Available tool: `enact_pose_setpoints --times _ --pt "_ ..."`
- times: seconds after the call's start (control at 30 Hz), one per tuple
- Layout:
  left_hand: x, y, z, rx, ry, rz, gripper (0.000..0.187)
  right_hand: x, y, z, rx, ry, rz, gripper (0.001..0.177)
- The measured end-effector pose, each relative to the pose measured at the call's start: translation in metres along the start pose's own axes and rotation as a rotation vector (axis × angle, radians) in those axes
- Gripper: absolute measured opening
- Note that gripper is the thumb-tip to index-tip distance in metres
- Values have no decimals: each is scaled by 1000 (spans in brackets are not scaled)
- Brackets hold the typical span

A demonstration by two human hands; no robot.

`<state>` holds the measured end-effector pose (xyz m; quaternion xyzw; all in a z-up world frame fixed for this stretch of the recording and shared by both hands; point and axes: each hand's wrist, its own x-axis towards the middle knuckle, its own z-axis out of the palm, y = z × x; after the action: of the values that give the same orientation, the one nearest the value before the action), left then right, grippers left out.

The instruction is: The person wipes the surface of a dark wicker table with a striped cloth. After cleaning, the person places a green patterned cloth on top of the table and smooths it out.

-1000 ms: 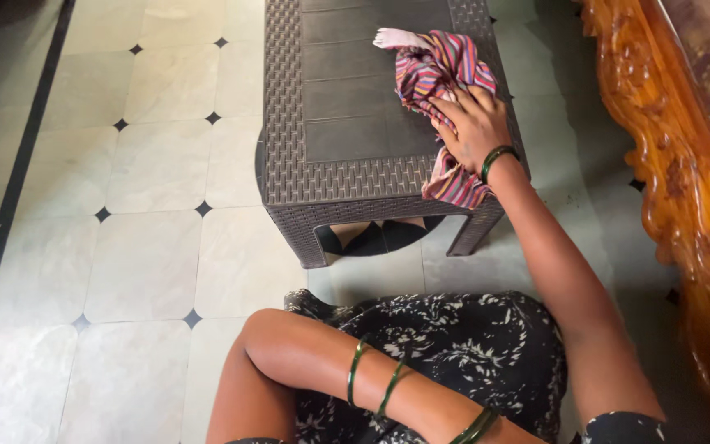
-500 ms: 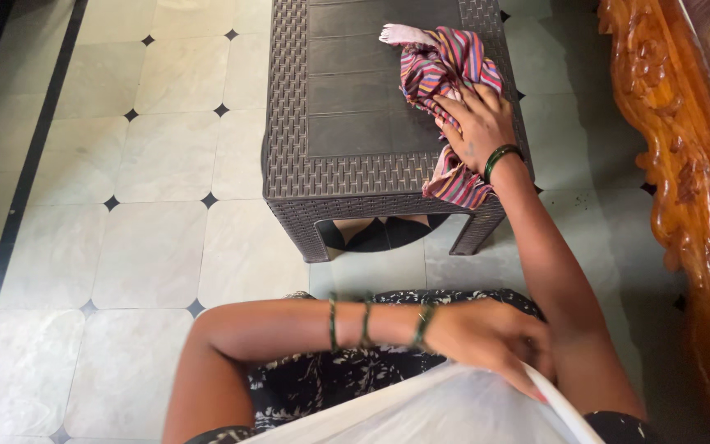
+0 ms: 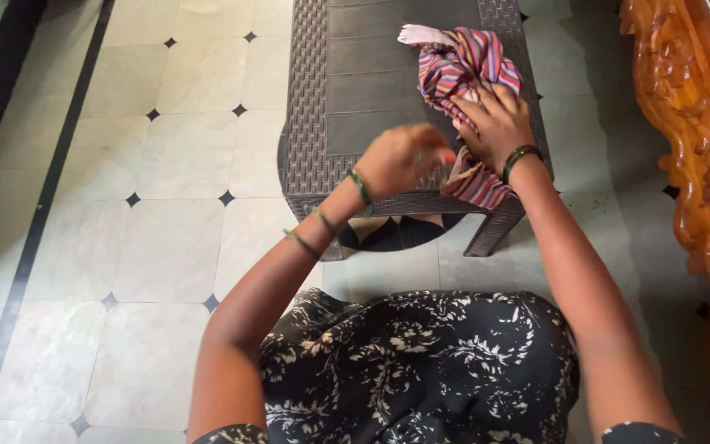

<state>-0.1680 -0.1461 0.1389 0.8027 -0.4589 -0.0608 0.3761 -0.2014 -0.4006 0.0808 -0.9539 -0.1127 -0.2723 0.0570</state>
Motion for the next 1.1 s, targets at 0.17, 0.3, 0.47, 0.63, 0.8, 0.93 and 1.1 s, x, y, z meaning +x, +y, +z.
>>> enact_pose_setpoints --times 0.17,0.3,0.47,0.63,0.8,0.93,1.1 --pt "13 -71 31 472 154 -181 61 -17 -15 -22 76 -169 -122 51" --pt "15 -90 42 565 125 -193 72 -4 7 -20 30 -250 -8 46" --pt "11 -83 35 542 103 -216 72 4 46 -11 -46 -16 262 45" --pt "9 -75 31 534 98 -214 71 -43 11 -24 -85 -136 634 49" --pt "6 -71 31 555 105 -192 68 -124 -17 -76 27 -170 666 31" --pt "7 -73 33 581 104 -186 70 -145 -15 -117 161 -417 757 34" --pt "6 -76 34 571 111 -177 71 -109 -13 -186 95 -42 722 36"
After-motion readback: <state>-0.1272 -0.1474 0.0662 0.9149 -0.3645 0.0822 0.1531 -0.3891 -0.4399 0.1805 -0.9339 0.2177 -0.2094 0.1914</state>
